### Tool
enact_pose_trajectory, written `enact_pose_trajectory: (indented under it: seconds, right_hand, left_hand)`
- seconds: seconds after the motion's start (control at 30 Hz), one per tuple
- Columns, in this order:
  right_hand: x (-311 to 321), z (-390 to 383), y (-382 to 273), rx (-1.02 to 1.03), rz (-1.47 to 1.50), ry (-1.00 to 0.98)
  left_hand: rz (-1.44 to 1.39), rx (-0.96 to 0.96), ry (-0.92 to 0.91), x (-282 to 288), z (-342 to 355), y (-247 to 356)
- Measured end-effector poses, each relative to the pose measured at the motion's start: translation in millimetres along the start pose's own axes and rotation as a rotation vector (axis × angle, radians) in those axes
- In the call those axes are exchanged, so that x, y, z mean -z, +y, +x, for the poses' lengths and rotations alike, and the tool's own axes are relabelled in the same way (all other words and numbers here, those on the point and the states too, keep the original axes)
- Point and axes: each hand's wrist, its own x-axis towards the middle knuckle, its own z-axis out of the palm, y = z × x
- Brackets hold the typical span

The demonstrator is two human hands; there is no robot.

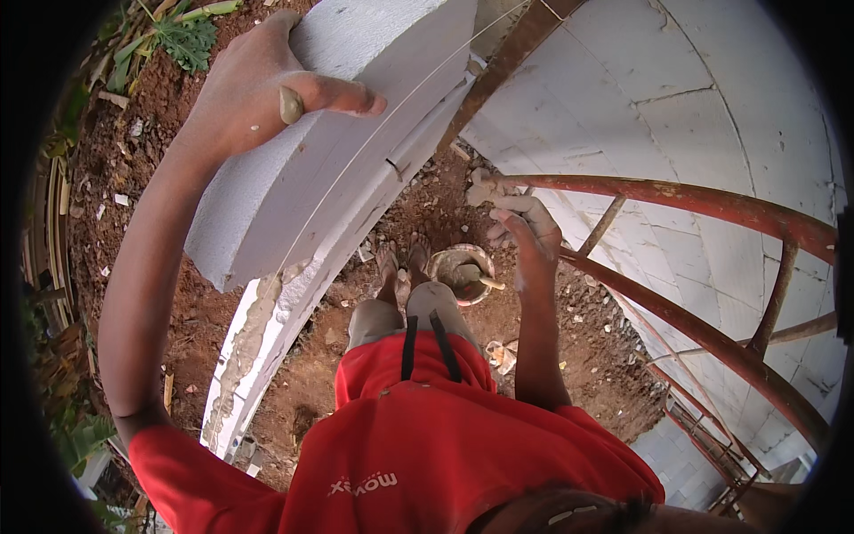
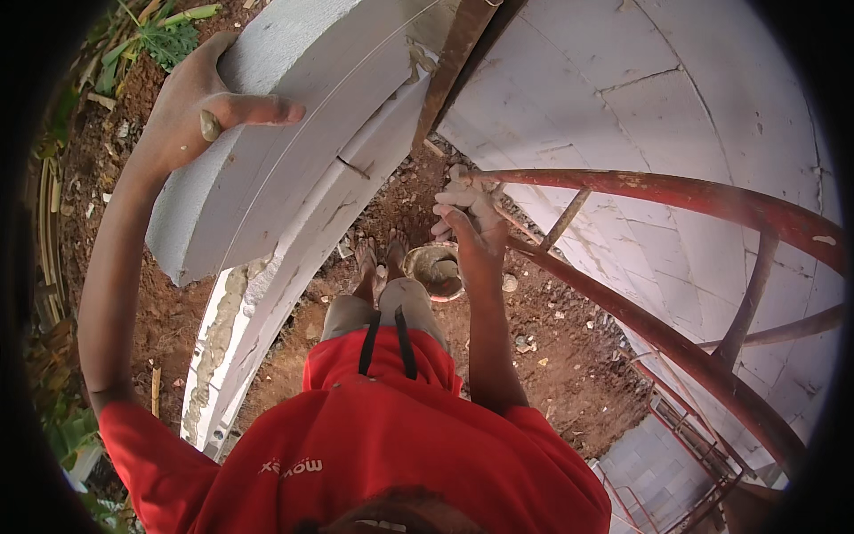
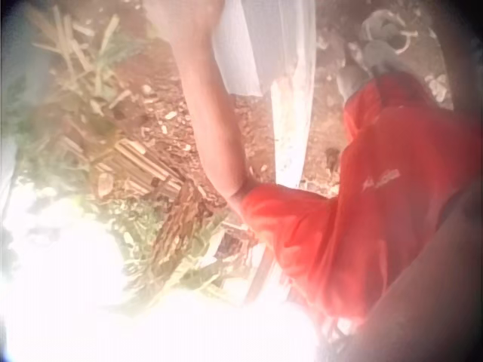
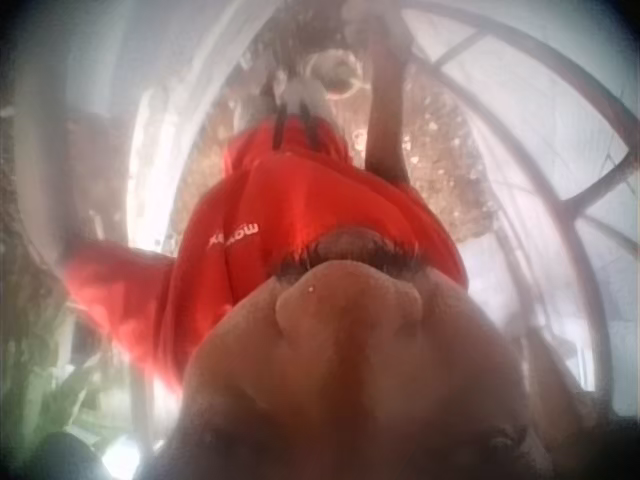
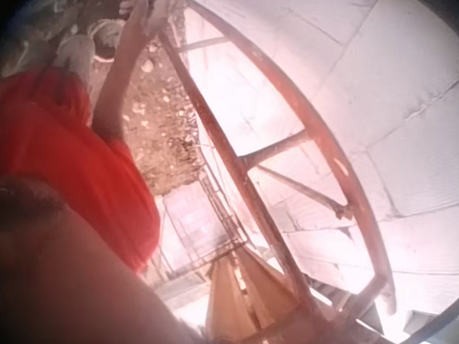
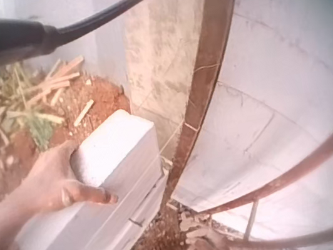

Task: The person scoops mortar from a bucket with a trowel, applies it to a low wall, and places white blocks along the wall. They repeat this process, picking up blocks, applying mortar, and positioning them in sequence.

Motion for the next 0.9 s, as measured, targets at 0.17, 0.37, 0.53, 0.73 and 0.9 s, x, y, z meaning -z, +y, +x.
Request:
enact_pose_trajectory:
  seconds: [0.17,0.37,0.53,0.73,0.9]
  right_hand:
    - [11.0,3.5,16.4,-0.094,-0.015,0.012]
    - [25.4,12.2,30.9,-0.11,-0.007,0.048]
    - [36.7,19.2,41.1,-0.118,-0.028,0.072]
    - [50.0,24.4,44.9,-0.16,-0.086,0.075]
    - [45.0,49.8,38.8,-0.116,-0.104,0.03]
  left_hand:
    - [0.03,0.103,-0.182,6.3,23.0,32.1]
    - [0.025,0.193,-0.164,3.5,36.7,58.5]
    - [0.08,0.19,-0.249,-2.0,53.5,62.6]
    - [0.049,0.071,-0.06,-23.2,53.2,65.7]
    - [0.174,0.108,-0.347,-14.6,65.4,67.3]
